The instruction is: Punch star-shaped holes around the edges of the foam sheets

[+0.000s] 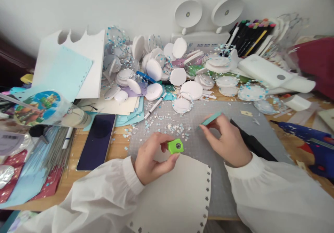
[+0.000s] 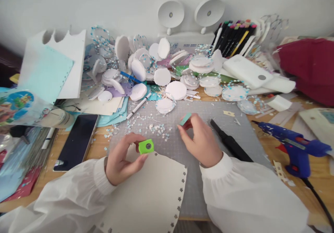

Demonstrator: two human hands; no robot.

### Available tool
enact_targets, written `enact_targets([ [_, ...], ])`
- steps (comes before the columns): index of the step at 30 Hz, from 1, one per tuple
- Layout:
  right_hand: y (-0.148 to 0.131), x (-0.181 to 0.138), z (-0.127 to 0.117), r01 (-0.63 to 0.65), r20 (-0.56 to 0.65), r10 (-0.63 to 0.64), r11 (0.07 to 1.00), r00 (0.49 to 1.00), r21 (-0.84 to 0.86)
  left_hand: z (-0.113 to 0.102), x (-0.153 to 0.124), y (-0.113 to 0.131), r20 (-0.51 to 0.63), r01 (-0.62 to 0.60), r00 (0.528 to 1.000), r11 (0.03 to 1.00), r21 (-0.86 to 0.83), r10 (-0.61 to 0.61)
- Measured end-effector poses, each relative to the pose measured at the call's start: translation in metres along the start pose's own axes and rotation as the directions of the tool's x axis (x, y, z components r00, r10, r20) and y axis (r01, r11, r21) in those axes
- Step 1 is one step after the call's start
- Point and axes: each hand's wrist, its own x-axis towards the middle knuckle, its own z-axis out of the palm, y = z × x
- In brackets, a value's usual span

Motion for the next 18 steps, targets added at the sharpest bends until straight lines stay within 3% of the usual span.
enact_targets([
  [3,-0.007,-0.002,-0.003,0.058,-0.068,-0.054,0.997,0.996,0.057,-0.001,0.001,0.0,0.01,0.0,1.0,1.0,-0.015,0.0],
  [5,-0.018,-0.005,-0.004,0.085,-0.137,-0.046,0.952,0.989,0.294,-0.001,0.001,0.001,0.028,-0.004,1.0,1.0,-0.017,0.004],
  [8,-0.035,-0.014,-0.004,0.107,-0.094,-0.067,0.828,0.993,0.55,-0.001,0.001,0.001,0.052,-0.012,0.999,1.0,-0.019,0.013],
  [18,-0.046,-0.024,0.006,0.018,0.049,-0.061,0.784,0.997,0.62,0.0,0.001,0.0,0.119,-0.008,0.993,1.0,-0.016,0.01],
])
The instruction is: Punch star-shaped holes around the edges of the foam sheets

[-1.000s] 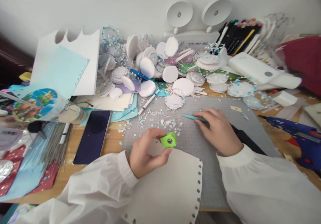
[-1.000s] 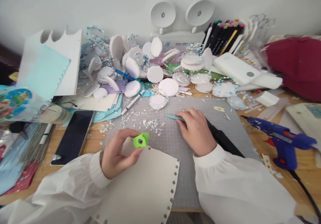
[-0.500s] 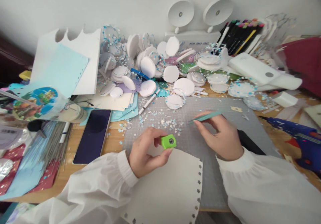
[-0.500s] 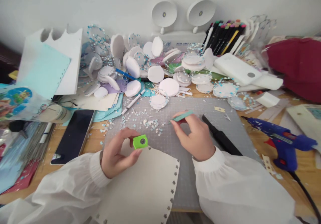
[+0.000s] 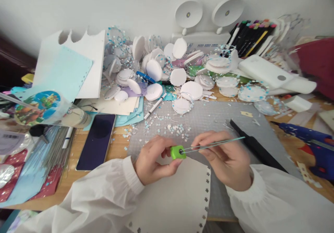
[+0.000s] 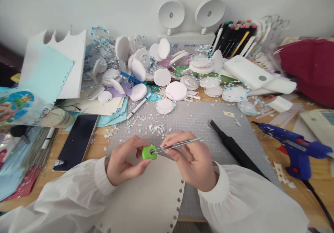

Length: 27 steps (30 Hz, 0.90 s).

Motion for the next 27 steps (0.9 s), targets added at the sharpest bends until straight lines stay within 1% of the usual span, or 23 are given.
enact_targets([
  [6,0.0,0.0,0.003,0.002,-0.034,-0.003,1.0,0.999,-0.02,0.001,0.0,-0.001,0.022,-0.009,1.0,1.0,0.016,0.009],
  [12,0.0,0.005,-0.001,-0.015,-0.138,0.013,1.0,0.99,-0.007,0.0,0.001,0.0,0.001,-0.01,1.0,1.0,0.009,0.01],
  [15,0.006,0.008,-0.001,-0.056,-0.161,0.052,0.998,0.986,-0.021,0.001,0.0,-0.002,0.041,-0.04,0.998,0.998,-0.046,0.042],
  [19,0.019,0.006,0.004,-0.101,-0.078,0.101,0.995,0.992,0.007,0.006,-0.003,-0.005,0.137,-0.136,0.976,0.967,-0.217,0.168],
  [22,0.025,0.003,0.006,-0.096,0.013,0.096,0.995,0.995,0.011,0.008,-0.003,-0.005,0.179,-0.155,0.963,0.955,-0.251,0.203],
  [27,0.026,0.003,0.002,-0.059,0.115,0.075,0.989,0.99,-0.138,0.007,-0.001,-0.001,0.208,-0.158,0.953,0.945,-0.285,0.222],
])
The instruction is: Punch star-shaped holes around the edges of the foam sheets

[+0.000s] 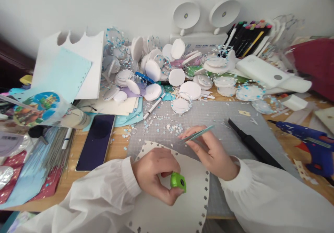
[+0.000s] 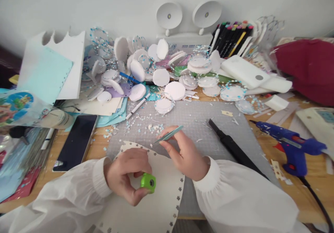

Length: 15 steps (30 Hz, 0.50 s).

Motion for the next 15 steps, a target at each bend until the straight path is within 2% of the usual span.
enact_targets([
  [2,0.0002,-0.0004,-0.0004,0.004,0.074,-0.001,0.999,0.997,-0.038,-0.0003,0.0003,0.0003,0.014,-0.008,1.0,1.0,0.004,0.008],
  [7,0.0027,-0.0031,0.0025,0.016,0.222,-0.012,1.0,0.975,-0.014,0.0012,-0.0006,-0.0003,0.045,-0.039,0.998,0.999,0.03,0.038],
  [11,0.0048,-0.0023,0.0011,0.05,0.184,-0.032,0.994,0.982,-0.095,0.0018,-0.0016,0.0001,0.057,-0.037,0.998,0.999,0.032,0.035],
  [13,0.005,-0.0016,-0.0002,0.063,0.159,-0.049,0.994,0.986,-0.088,0.0018,-0.0021,-0.0001,0.062,-0.031,0.998,0.999,0.026,0.03],
  [15,0.0052,-0.0012,-0.0007,0.051,0.184,-0.04,0.997,0.982,-0.056,0.0022,-0.0026,-0.0008,0.061,-0.033,0.998,0.999,0.018,0.032],
])
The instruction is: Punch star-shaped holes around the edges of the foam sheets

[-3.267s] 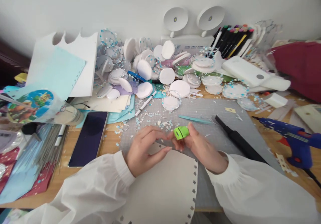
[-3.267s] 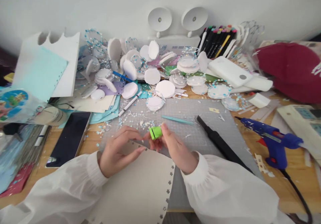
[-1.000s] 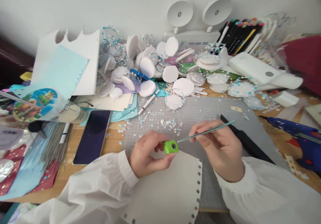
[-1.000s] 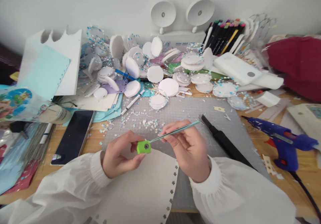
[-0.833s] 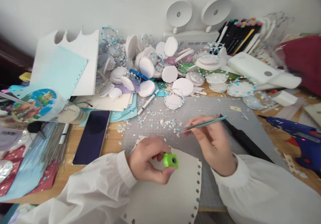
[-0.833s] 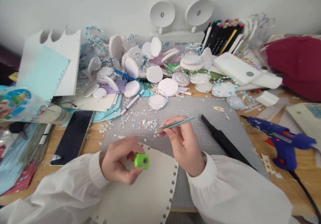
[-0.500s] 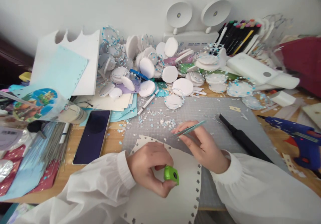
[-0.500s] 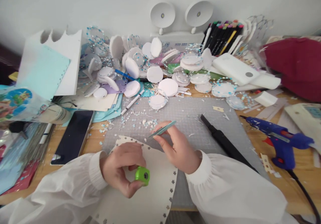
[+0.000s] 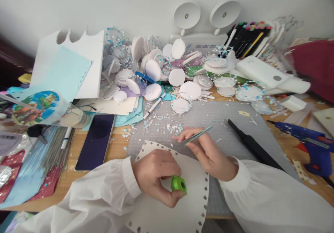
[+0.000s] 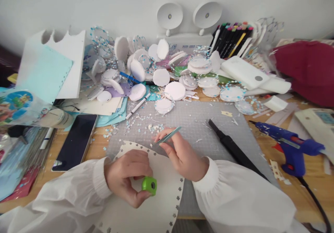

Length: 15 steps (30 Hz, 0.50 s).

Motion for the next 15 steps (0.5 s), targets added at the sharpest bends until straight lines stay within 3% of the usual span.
enact_targets([
  [3,0.0006,0.0002,0.0,-0.025,0.057,0.027,0.999,0.998,-0.027,0.0013,-0.0007,-0.0014,-0.019,-0.015,1.0,1.0,-0.006,0.015],
  [8,-0.0014,0.0007,-0.0027,0.048,0.002,-0.048,0.997,0.999,-0.059,0.0022,-0.0012,-0.0022,-0.02,-0.007,1.0,1.0,-0.003,0.007],
  [12,-0.0031,0.0006,-0.0028,-0.028,0.127,0.03,0.999,0.992,-0.017,0.0018,-0.0014,-0.002,-0.007,-0.007,1.0,1.0,0.003,0.007],
  [15,-0.0034,0.0011,-0.0037,0.002,0.071,0.003,0.998,0.997,-0.069,0.0015,-0.0011,-0.002,-0.01,-0.001,1.0,1.0,0.001,0.002],
])
